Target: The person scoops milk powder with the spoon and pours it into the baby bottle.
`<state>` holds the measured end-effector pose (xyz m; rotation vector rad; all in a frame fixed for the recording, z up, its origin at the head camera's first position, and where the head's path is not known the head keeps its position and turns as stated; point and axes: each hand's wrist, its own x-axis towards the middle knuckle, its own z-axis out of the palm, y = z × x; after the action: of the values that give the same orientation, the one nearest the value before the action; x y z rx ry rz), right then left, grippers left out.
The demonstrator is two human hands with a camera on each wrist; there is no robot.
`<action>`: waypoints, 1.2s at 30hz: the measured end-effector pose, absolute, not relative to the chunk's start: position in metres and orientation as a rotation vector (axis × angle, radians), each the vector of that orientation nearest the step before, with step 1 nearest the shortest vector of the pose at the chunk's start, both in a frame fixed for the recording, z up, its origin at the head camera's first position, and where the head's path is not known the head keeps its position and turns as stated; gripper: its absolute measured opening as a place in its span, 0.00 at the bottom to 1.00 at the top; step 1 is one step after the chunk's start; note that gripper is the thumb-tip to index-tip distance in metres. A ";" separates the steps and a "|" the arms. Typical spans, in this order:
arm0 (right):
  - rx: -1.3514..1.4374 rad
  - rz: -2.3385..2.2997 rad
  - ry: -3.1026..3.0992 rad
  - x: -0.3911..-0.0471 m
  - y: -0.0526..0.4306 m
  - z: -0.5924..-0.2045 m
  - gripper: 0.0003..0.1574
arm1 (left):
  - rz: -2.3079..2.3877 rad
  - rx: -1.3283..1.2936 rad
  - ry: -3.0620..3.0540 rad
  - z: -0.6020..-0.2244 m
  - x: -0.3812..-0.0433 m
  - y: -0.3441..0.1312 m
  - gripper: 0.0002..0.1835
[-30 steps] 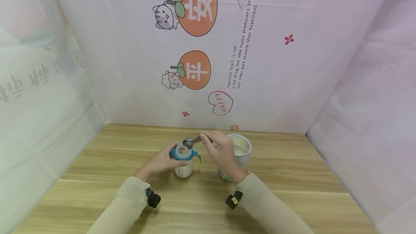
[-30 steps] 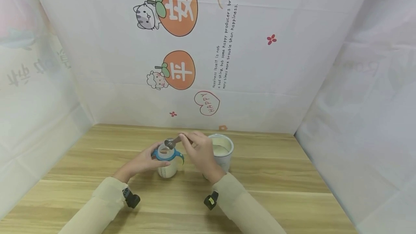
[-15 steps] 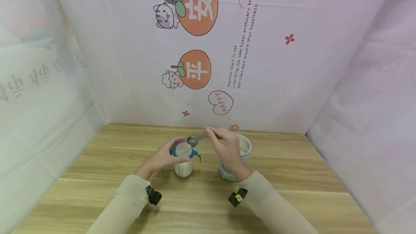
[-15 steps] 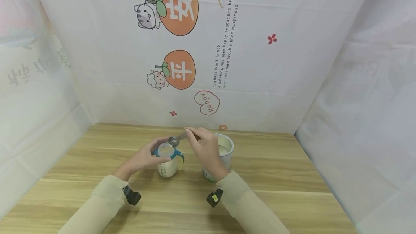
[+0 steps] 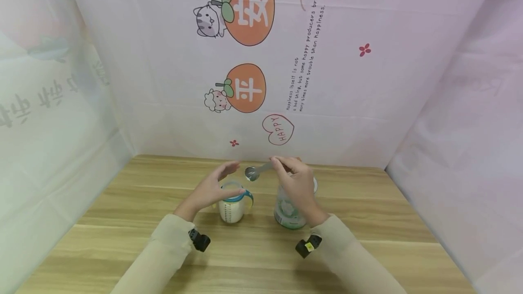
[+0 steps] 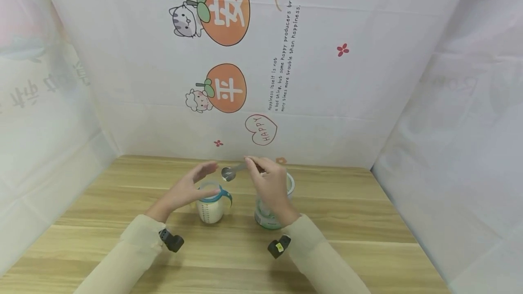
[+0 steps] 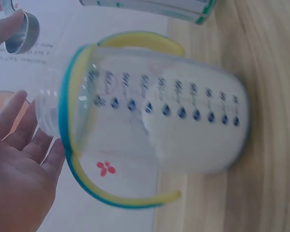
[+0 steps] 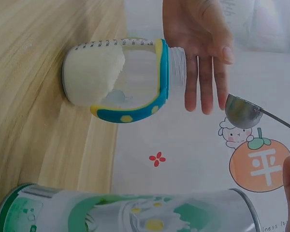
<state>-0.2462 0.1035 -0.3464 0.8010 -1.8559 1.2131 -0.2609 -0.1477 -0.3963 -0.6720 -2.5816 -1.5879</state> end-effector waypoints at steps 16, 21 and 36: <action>0.703 1.174 -1.898 -0.257 0.147 -0.349 0.07 | -1.525 -0.796 -2.521 -0.378 -0.261 -0.121 0.45; 0.666 1.171 -1.917 -0.256 0.159 -0.347 0.07 | -1.536 -0.822 -2.498 -0.375 -0.261 -0.113 0.45; 0.629 1.094 -1.950 -0.260 0.192 -0.349 0.06 | -1.640 -0.872 -2.487 -0.372 -0.256 -0.077 0.48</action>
<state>-0.2601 0.1919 -0.3488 0.6291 -1.9501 1.0938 -0.2558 -0.0773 -0.3723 -0.8724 -2.4874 -1.6401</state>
